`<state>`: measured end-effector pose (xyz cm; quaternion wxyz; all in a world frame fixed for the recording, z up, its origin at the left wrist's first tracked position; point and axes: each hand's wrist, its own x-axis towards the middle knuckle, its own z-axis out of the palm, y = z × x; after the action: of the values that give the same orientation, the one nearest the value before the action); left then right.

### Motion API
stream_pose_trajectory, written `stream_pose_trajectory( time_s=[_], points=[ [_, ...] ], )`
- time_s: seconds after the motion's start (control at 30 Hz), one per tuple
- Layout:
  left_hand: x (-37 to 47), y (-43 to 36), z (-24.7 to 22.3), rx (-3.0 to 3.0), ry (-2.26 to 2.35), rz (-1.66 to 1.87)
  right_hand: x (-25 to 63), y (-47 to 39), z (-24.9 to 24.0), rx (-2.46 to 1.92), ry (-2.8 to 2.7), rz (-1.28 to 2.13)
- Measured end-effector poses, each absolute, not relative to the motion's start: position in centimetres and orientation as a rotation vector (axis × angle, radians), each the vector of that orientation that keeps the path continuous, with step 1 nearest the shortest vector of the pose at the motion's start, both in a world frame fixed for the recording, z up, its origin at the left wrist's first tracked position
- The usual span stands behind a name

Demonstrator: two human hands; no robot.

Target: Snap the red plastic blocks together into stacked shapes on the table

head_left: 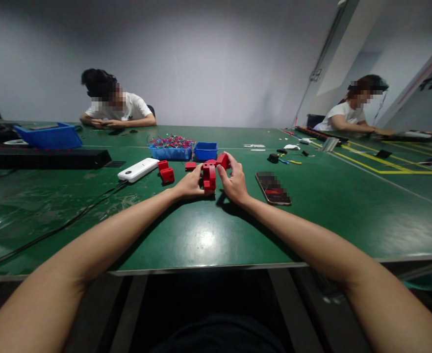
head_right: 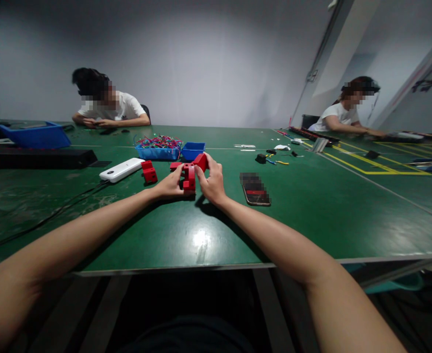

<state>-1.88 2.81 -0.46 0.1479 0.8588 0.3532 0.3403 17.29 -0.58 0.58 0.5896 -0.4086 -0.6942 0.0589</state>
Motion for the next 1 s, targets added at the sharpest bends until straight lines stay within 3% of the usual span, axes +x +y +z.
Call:
stream_pose_trajectory(
  time_s=[0.17, 0.33, 0.6, 1.0],
  points=[
    [-1.9, 2.6, -0.4, 2.489, 1.000, 0.997, 17.1, -2.4, 1.4, -0.692, -1.963, -0.119],
    [-2.3, 2.2, -0.1, 2.540, 0.860, 1.007, 16.6, -2.7, 1.3, -0.584, -2.226, -0.148],
    [-1.8, 3.0, -0.3, 2.655, 0.698, 1.100, 16.5, -1.8, 0.6, -0.705, -2.108, -0.075],
    [-1.7, 2.8, -0.1, 2.574, 0.839, 0.962, 16.5, -1.8, 1.0, -0.651, -2.081, 0.017]
  ],
)
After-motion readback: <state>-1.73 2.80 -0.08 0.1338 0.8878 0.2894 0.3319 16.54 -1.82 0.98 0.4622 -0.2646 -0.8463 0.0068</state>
